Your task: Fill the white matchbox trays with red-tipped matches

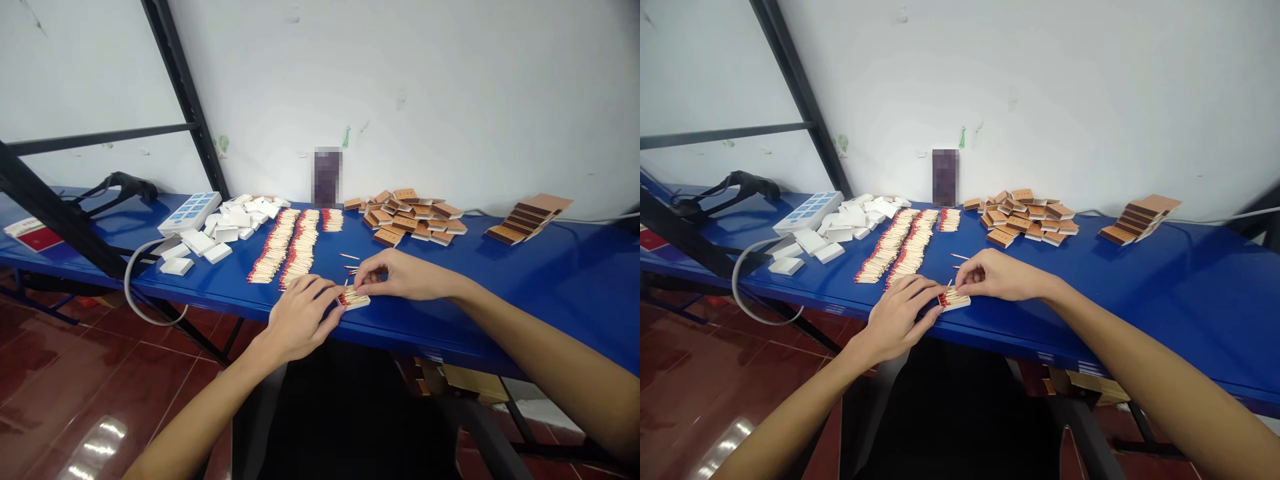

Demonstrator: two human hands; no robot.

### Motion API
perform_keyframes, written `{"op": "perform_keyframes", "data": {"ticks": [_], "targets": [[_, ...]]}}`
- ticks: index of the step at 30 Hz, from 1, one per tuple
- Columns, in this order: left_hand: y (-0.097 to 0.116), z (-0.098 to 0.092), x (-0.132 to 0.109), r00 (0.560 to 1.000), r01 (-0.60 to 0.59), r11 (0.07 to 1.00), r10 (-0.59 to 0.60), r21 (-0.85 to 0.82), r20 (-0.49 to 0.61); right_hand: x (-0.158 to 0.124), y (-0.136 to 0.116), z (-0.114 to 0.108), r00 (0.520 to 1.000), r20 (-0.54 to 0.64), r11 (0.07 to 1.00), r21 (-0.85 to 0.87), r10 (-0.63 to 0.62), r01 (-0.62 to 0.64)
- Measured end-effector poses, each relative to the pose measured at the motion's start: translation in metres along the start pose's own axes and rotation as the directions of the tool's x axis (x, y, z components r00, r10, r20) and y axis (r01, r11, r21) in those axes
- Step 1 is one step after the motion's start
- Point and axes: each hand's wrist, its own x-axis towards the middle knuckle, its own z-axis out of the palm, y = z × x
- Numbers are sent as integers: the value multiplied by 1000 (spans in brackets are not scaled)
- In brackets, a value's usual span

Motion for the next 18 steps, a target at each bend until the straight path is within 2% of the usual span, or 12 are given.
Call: {"op": "perform_keyframes", "data": {"ticks": [8,18], "targets": [[3,-5,11,998,67,992,-67,-110,8,5,2,8,1000,8,993,116,1,-2],[-4,-5,23,990,135,945,-121,-297,67,9,6,11,988,38,954,258,149,-154]]}}
